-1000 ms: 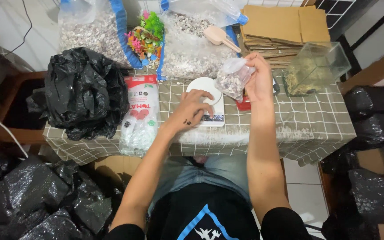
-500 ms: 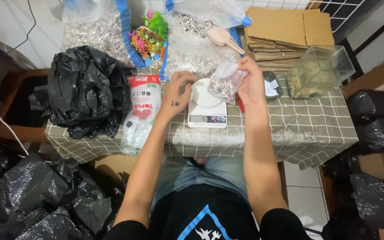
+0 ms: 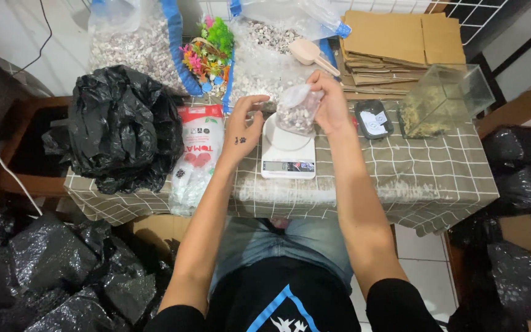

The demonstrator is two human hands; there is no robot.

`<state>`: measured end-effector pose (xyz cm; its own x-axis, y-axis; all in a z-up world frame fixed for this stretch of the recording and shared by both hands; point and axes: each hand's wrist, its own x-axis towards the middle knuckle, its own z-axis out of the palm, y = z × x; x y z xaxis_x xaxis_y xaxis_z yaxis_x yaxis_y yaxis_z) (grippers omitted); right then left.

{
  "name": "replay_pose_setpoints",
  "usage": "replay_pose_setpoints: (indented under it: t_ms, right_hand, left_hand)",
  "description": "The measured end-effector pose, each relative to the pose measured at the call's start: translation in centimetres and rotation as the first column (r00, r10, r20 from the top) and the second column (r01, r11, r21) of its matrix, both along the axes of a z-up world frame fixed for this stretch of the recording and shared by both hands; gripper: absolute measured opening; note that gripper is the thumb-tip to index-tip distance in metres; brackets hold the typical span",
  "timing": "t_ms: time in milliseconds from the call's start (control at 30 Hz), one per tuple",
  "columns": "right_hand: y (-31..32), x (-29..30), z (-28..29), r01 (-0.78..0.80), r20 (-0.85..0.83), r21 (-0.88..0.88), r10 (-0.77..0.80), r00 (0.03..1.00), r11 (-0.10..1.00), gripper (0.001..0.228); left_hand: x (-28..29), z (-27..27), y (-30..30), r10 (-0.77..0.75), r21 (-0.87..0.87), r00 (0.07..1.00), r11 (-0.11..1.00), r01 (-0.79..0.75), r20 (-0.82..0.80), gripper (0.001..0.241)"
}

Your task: Scooping gravel from a large bag into a small bag on a digital scale to reach a specific weight.

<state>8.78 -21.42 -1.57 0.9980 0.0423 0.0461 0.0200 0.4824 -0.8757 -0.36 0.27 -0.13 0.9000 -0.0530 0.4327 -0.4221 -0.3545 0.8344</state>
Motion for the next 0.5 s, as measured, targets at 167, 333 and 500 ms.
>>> replay_pose_setpoints:
  t_ms: [167, 333, 500]
  right_hand:
    - [-1.1, -0.7, 1.2, -0.009, -0.056, -0.012, 0.009, 0.998, 1.000, 0.012]
    - [-0.7, -1.0, 1.0, -0.048, -0.108, -0.047, 0.043, 0.993, 0.998, 0.015]
    - [0.9, -1.5, 0.7, -0.089, 0.002, -0.175, 0.091, 0.996, 0.981, 0.015]
  left_hand:
    - [-0.6, 0.2, 0.2, 0.004, -0.005, 1.000, 1.000, -0.004, -0.028, 0.037]
    - [-0.4, 0.4, -0.2, 0.006, -0.004, 0.999, 1.000, -0.006, -0.051, 0.034]
    - [0.2, 0.4, -0.7, -0.016, 0.000, 0.999, 1.000, 0.016, -0.039, 0.040]
